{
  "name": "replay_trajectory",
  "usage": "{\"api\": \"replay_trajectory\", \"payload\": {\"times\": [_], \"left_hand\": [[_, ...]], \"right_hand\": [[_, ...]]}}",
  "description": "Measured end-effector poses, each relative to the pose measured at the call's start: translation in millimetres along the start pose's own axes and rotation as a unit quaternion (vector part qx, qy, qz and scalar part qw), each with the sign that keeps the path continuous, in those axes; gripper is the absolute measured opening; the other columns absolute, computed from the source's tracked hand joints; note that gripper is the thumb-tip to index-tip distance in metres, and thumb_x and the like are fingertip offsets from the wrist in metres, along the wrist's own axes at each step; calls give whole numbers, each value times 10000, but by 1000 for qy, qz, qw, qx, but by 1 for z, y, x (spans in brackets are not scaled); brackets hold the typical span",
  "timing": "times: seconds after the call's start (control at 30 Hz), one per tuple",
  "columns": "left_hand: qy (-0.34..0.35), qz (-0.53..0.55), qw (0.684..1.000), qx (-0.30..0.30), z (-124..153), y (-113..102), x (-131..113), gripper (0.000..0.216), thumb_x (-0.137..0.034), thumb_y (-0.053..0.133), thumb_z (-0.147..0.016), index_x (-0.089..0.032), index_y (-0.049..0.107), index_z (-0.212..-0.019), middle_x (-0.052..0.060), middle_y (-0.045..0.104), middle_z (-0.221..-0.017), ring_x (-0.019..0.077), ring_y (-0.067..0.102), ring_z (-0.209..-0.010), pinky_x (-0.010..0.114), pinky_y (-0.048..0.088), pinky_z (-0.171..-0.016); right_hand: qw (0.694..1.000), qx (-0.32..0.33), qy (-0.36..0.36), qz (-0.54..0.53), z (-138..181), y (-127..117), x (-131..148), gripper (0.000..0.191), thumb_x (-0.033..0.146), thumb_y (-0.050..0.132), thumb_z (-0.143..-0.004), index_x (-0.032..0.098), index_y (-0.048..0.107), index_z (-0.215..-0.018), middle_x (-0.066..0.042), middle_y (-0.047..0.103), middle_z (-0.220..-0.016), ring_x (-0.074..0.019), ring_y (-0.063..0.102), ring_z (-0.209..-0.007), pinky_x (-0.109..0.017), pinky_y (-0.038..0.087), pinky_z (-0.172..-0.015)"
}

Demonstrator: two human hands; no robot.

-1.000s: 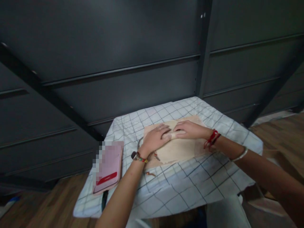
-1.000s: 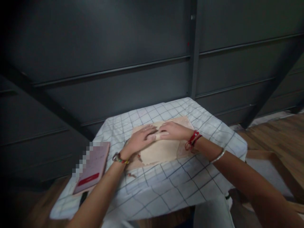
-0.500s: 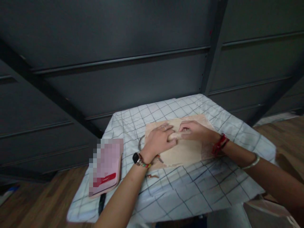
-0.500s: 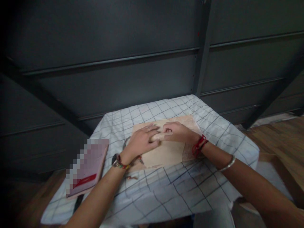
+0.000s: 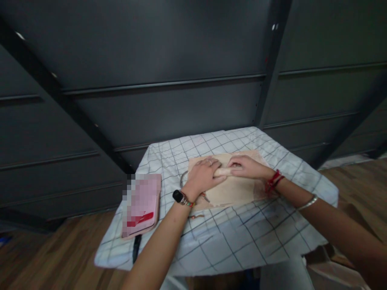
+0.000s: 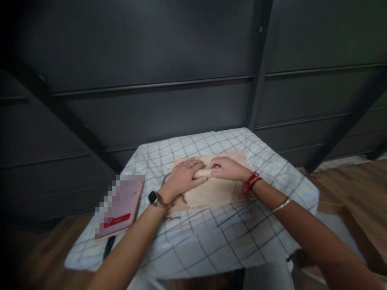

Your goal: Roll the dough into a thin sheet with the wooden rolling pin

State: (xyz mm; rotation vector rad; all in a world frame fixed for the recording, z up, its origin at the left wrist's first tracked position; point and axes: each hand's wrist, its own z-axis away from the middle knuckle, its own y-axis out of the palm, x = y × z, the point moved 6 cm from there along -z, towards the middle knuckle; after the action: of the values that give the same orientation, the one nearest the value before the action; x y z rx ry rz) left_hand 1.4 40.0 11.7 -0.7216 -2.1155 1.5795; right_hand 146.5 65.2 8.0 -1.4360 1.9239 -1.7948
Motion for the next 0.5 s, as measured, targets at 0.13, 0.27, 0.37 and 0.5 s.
{"api": "replay_trajectory", "payload": {"times": [0.13, 0.27, 0.37, 0.5], "left_hand": [[-44, -13, 999, -12, 1, 2, 17, 397, -429, 300, -968, -223, 562, -1184, 51, 590, -1234, 212, 489, -1191, 351, 373, -1020], [-102, -42, 994, 13, -8, 11, 31, 434, -318, 219, -976, -179, 616, -1085, 80, 645, -1069, 203, 579, -1014, 330, 437, -907], [-126, -58, 989, 43, -20, 17, 41, 441, -301, 226, -958, -174, 636, -1060, 92, 653, -1029, 222, 590, -980, 343, 461, -846], [-142, -69, 986, 52, -38, 19, 56, 453, -288, 216, -949, -161, 642, -1038, 112, 655, -1025, 237, 595, -986, 347, 471, -813]], "right_hand": [[990, -38, -31, 133, -4, -5, -1, 256, 286, 427, -917, 151, 644, -909, -83, 646, -891, -191, 572, -859, -308, 430, -795], [965, -24, -23, 262, -17, -4, -9, 384, 289, 299, -975, 136, 640, -886, -101, 631, -852, -200, 553, -852, -318, 409, -817], [954, 15, -21, 298, -28, -2, -17, 403, 263, 263, -985, 126, 636, -915, -108, 640, -882, -196, 552, -884, -306, 394, -840], [935, 23, 23, 353, -44, -6, -32, 412, 236, 256, -980, 94, 639, -927, -148, 652, -932, -221, 561, -932, -323, 378, -859]]}}
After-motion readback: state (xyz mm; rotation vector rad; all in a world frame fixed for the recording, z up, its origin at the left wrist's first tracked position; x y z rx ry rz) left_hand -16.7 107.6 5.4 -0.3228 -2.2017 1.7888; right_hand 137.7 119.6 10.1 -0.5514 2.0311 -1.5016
